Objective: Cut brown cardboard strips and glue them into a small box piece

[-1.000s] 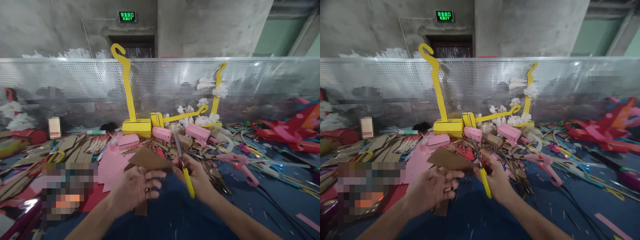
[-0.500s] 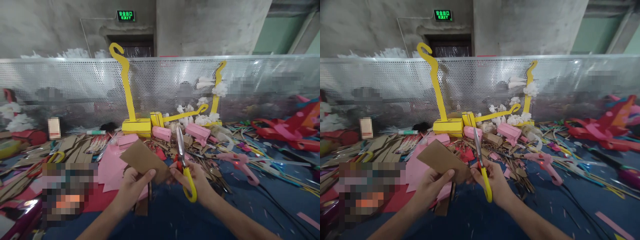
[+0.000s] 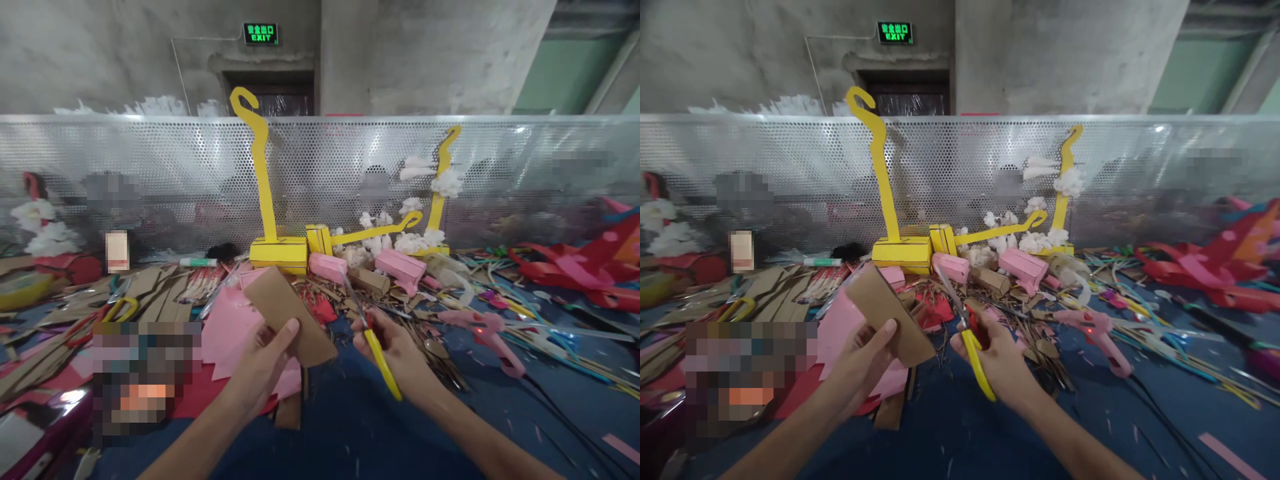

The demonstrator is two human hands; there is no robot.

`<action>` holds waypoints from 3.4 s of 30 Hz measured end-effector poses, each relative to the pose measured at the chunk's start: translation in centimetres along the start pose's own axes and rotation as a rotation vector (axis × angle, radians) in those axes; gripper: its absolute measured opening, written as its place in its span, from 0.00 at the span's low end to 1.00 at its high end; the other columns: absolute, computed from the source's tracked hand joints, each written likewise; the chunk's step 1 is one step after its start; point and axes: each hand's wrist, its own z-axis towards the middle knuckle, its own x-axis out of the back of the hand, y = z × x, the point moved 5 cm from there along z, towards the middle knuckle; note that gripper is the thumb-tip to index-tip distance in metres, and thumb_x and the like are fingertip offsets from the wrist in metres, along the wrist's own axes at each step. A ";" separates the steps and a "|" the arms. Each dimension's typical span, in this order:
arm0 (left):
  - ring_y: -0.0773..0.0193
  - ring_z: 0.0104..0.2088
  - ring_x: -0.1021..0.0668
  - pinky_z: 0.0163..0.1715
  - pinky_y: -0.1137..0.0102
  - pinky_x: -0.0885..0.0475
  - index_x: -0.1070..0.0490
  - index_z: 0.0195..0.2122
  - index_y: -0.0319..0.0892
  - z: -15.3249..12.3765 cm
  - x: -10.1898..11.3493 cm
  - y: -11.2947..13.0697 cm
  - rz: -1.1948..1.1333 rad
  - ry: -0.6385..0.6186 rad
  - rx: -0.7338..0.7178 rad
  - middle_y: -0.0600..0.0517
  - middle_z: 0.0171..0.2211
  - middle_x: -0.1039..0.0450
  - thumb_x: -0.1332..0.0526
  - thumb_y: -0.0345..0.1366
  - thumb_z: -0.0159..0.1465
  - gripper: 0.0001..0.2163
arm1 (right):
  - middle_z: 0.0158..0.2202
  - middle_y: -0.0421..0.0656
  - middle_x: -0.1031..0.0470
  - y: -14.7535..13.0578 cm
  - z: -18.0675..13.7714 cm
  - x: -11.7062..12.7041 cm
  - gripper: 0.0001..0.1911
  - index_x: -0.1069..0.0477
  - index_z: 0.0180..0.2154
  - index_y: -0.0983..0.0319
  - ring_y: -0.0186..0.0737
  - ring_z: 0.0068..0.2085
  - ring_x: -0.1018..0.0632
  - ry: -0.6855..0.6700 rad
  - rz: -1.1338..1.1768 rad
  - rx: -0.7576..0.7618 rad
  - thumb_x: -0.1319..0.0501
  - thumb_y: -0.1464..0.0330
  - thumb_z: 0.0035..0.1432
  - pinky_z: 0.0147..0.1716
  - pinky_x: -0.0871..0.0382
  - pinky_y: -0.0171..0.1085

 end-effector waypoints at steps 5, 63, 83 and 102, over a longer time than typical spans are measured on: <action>0.53 0.43 0.17 0.47 0.60 0.22 0.21 0.45 0.39 0.0 0.0 0.1 -0.037 -0.025 0.022 0.43 0.45 0.17 0.27 0.40 0.56 0.17 | 0.37 0.39 0.29 -0.6 -1.0 -0.6 0.23 0.34 0.46 0.58 0.38 0.36 0.28 -0.105 -0.202 0.032 0.28 0.63 0.51 0.37 0.30 0.35; 0.57 0.43 0.18 0.41 0.68 0.24 0.23 0.46 0.41 0.1 0.2 -0.6 0.118 -0.290 -0.017 0.46 0.44 0.17 0.30 0.37 0.61 0.13 | 0.25 0.32 0.37 -0.9 -1.7 -1.8 0.20 0.36 0.28 0.60 0.32 0.28 0.40 -0.240 -0.489 0.053 0.27 0.59 0.49 0.24 0.45 0.31; 0.60 0.41 0.19 0.44 0.68 0.26 0.22 0.44 0.42 0.1 0.2 0.3 0.189 -0.261 -0.097 0.48 0.44 0.18 0.31 0.37 0.62 0.11 | 0.23 0.32 0.38 -1.3 -1.8 -1.7 0.22 0.39 0.27 0.59 0.32 0.25 0.42 -0.247 -0.500 0.041 0.27 0.57 0.47 0.22 0.48 0.32; 0.56 0.42 0.18 0.43 0.66 0.25 0.22 0.45 0.40 0.2 0.1 -0.2 0.182 -0.295 -0.059 0.45 0.45 0.18 0.31 0.38 0.61 0.12 | 0.42 0.43 0.28 -1.8 -2.0 -2.0 0.29 0.33 0.44 0.60 0.45 0.42 0.29 -0.205 -0.461 0.200 0.24 0.58 0.44 0.42 0.32 0.37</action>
